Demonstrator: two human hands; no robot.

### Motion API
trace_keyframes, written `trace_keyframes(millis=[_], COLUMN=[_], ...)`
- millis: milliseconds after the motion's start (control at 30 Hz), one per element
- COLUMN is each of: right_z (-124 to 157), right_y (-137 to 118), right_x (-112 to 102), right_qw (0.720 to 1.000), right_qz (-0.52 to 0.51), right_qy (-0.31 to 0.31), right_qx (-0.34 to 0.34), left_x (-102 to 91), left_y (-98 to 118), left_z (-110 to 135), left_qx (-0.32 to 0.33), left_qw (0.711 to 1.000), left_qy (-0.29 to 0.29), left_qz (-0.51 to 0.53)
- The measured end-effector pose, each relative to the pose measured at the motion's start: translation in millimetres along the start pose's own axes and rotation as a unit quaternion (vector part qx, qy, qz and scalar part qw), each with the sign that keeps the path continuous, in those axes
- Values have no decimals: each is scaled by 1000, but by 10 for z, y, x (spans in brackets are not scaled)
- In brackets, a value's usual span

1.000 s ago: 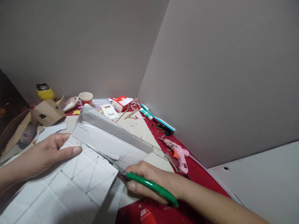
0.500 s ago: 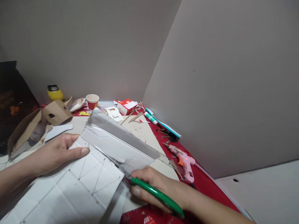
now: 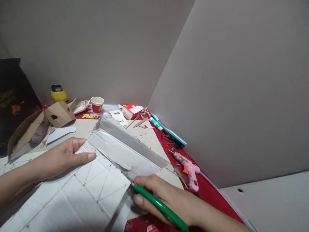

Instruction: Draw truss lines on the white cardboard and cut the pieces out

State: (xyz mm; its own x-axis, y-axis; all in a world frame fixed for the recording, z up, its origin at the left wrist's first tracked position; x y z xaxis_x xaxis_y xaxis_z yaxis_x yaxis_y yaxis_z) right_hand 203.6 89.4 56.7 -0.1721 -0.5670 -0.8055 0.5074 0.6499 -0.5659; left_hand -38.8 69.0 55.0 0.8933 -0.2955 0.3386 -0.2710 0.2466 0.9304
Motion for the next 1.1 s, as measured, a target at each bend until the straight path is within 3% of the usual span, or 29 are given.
trace_keyframes(millis=[133, 400, 767, 933, 1100], right_z=[-43, -53, 0, -25, -49], right_y=[7, 73, -49, -63, 1], right_x=[49, 112, -87, -64, 41], right_qw=[999, 999, 997, 999, 1000], right_qz=[-7, -11, 69, 41, -7], right_qy=[-43, -39, 5, 11, -22], right_qx=[-18, -17, -19, 12, 14], left_x=[0, -22, 52, 55, 89], left_y=[-4, -25, -57, -63, -34], left_z=[6, -2, -43, -40, -29], left_qx=[2, -5, 1, -3, -8], left_qw=[1000, 1000, 999, 998, 999], left_qy=[1, -7, -49, -47, -26], left_qz=[4, 5, 24, 32, 47])
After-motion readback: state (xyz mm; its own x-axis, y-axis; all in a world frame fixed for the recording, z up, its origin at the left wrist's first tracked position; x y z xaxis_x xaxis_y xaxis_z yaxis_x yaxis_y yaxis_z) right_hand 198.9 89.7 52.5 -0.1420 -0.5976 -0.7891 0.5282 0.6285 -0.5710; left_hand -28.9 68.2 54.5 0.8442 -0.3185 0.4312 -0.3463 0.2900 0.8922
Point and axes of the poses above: each hand's wrist, its own z-axis away from the middle knuckle, its own x-axis out of the palm, y = z × x, the point moved 5 cm from there along -z, towards the middle knuckle, and after that the axes turned 12 degrees about z, right-handed, at the moved point
